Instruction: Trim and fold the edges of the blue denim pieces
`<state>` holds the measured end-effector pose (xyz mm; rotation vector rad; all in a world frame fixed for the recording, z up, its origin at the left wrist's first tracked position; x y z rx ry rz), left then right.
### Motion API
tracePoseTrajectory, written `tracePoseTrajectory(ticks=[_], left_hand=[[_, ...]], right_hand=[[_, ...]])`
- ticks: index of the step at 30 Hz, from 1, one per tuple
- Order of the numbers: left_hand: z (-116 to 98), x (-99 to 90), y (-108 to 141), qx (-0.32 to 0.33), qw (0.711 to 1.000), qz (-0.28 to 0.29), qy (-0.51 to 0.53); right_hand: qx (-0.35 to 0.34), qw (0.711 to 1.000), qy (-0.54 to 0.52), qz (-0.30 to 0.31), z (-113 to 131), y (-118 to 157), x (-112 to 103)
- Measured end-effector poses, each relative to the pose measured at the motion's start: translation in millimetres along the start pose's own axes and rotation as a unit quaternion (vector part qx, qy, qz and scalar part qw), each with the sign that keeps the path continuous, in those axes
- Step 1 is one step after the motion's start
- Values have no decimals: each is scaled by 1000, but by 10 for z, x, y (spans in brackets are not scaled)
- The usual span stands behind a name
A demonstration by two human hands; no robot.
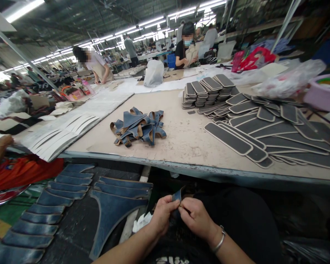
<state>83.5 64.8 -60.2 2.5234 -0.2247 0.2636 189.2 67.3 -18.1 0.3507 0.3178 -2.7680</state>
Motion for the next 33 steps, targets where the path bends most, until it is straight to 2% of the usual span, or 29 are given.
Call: tracePoseTrajectory(ticks=[3, 6, 9, 11, 14, 16, 20, 24, 28, 30, 32, 33], left_hand=[[-19, 18, -15, -8, 1000, 17, 12], [-55, 21, -20, 10, 1000, 21, -13], [-82, 30, -19, 27, 998, 30, -55], [-126, -13, -21, 45, 995, 9, -83], [-203, -141, -21, 66, 990, -58, -110], [-215, -156, -22, 67, 989, -58, -118], [-188, -39, -4, 66, 992, 5, -112], [-223, 28, 54, 69, 994, 29, -79], [-256, 71, 129, 100, 982, 69, -146], [-254, 10, 155, 110, 968, 44, -222], [-299, -87, 181, 109, 958, 17, -263], [-350, -126, 193, 105, 959, 20, -264]], right_hand=[[81, 989, -126, 10, -102, -15, -34], [153, 953, -252, 61, -169, 4, 21], [198, 919, -326, 97, -212, 46, 84], [208, 898, -373, 102, -235, 67, 103], [219, 863, -446, 91, -273, 75, 104], [231, 869, -434, 57, -322, 61, 71], [213, 936, -279, 27, -309, 1, 43], [156, 968, -198, 7, -206, -35, 21], [137, 968, -204, -43, -213, -30, -72], [155, 958, -230, -66, -259, -17, -95], [182, 940, -286, -45, -285, -2, -50], [195, 922, -334, -17, -278, 7, -6]])
Point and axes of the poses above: each hand's wrist, its own y-axis away from the middle knuckle, its own x-axis out of the palm, z = x × y, the point moved 7 cm from there along -y, towards the middle knuckle, and after that the axes turned 13 degrees about -y, right-handed, at the moved point
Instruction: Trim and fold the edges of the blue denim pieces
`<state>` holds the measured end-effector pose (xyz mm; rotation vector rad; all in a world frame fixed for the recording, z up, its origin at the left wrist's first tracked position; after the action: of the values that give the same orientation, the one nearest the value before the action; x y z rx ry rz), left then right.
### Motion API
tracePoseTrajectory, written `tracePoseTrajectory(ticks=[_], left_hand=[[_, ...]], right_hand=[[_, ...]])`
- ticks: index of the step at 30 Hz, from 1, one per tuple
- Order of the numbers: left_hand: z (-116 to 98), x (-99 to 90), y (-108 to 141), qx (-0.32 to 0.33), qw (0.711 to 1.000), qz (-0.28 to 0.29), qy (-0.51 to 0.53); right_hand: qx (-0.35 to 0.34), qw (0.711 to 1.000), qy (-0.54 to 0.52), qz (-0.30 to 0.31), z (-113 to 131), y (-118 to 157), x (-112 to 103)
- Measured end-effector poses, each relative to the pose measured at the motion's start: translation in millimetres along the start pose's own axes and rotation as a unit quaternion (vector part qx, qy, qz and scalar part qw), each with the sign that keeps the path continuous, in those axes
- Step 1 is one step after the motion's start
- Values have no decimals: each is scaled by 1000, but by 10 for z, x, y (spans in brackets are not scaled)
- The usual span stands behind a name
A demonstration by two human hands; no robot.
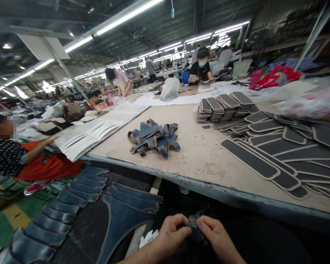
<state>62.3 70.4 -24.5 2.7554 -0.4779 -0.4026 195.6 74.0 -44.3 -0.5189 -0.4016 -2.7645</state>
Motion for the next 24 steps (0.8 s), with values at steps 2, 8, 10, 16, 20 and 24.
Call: tracePoseTrajectory(ticks=[2, 8, 10, 16, 20, 24], left_hand=[[-146, -144, -24, 2, 999, 38, 38], [-1371, -1171, -556, 133, 984, -52, 105], [-1920, -1623, -821, 202, 966, -119, 109], [-2867, -3032, -1281, 232, 879, -408, -88], [-2336, -3462, -1109, 41, 849, -464, -249], [-1415, -3364, -493, -58, 844, -464, -263]], right_hand=[[45, 990, -112, 68, -13, 32, 79], [10, 962, -272, -33, 69, 18, -215], [3, 966, -250, -62, 35, -13, -277], [44, 978, -198, -40, -86, -44, -216], [52, 986, -152, -45, -114, -39, -286], [70, 997, -21, -23, -180, -102, -316]])
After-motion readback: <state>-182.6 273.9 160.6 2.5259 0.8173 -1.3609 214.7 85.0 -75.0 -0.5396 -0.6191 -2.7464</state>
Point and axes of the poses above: each hand's wrist, its own y-axis away from the middle knuckle, its own x-axis out of the palm, z = x × y, the point moved 7 cm from there along -y, towards the middle knuckle, and after that the axes turned 13 degrees about -y, right-handed, at the moved point
